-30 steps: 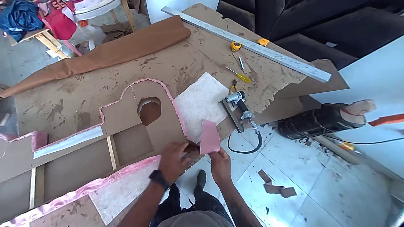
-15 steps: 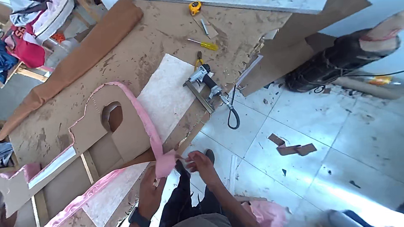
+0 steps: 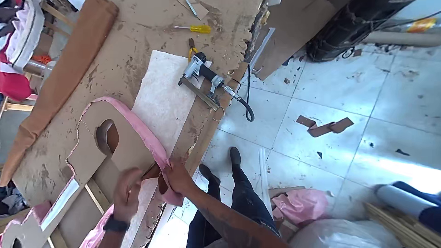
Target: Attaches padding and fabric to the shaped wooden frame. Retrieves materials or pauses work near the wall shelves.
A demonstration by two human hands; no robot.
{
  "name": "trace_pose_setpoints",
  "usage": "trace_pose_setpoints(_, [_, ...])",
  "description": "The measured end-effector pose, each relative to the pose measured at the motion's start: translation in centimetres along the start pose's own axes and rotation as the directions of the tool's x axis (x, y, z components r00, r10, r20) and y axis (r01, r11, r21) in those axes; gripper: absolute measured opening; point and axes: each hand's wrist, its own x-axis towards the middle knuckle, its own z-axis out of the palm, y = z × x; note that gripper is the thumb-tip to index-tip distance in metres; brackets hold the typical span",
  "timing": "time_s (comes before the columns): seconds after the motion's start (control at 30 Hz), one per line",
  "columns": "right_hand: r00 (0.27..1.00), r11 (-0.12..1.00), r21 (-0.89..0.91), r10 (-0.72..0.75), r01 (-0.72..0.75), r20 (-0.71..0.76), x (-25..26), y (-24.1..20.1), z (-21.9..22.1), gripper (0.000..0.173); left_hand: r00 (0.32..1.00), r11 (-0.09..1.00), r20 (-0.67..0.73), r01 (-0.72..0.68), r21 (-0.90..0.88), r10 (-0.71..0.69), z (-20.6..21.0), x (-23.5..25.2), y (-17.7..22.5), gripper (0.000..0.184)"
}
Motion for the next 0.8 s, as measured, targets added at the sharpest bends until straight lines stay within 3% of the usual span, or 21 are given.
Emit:
trace_pose_setpoints(0.1, [1.0,1.0,0.027,0.001,-0.001,0.008,-0.5,0.6,0.6,0.05,0.997,0.963,-0.005,-0.078,0.256,0.082,2.4,6.4,-2.7,0.056])
trace_pose_setpoints(0.17, [0.998,0.994,0.099,-0.048,0.045,0.03,-0.9,1.6,0.0,0.049,0.983,0.937,0.009,-0.178,0.299,0.184,4.5,7.9,-5.0,0.051])
trace_pose_setpoints(0.33, [0.99,0.964,0.247,-0.123,0.102,0.072,-1.7,2.7,-2.0,0.043,0.888,0.84,0.104,-0.458,0.292,0.449,5.5,7.7,-5.7,0.039])
trace_pose_setpoints(0.47, [0.977,0.975,0.16,-0.176,0.156,0.121,-3.4,1.6,-2.4,0.042,0.757,0.718,0.335,-0.647,0.257,0.562,5.3,8.5,-5.7,0.039])
trace_pose_setpoints(0.6, [0.95,0.961,0.019,-0.275,0.275,0.15,-5.6,1.9,-1.7,0.042,0.653,0.672,0.45,-0.726,0.145,0.609,5.1,9.0,-5.4,0.038])
trace_pose_setpoints(0.7, [0.95,0.95,-0.017,-0.309,0.311,0.046,-5.7,4.1,-0.9,0.039,0.592,0.625,0.509,-0.77,0.127,0.625,5.0,9.2,-5.4,0.034])
trace_pose_setpoints(0.8, [0.924,0.924,0.028,-0.379,0.381,-0.055,-5.6,5.1,0.5,0.036,0.571,0.617,0.492,-0.782,0.083,0.657,4.9,9.1,-5.9,0.028])
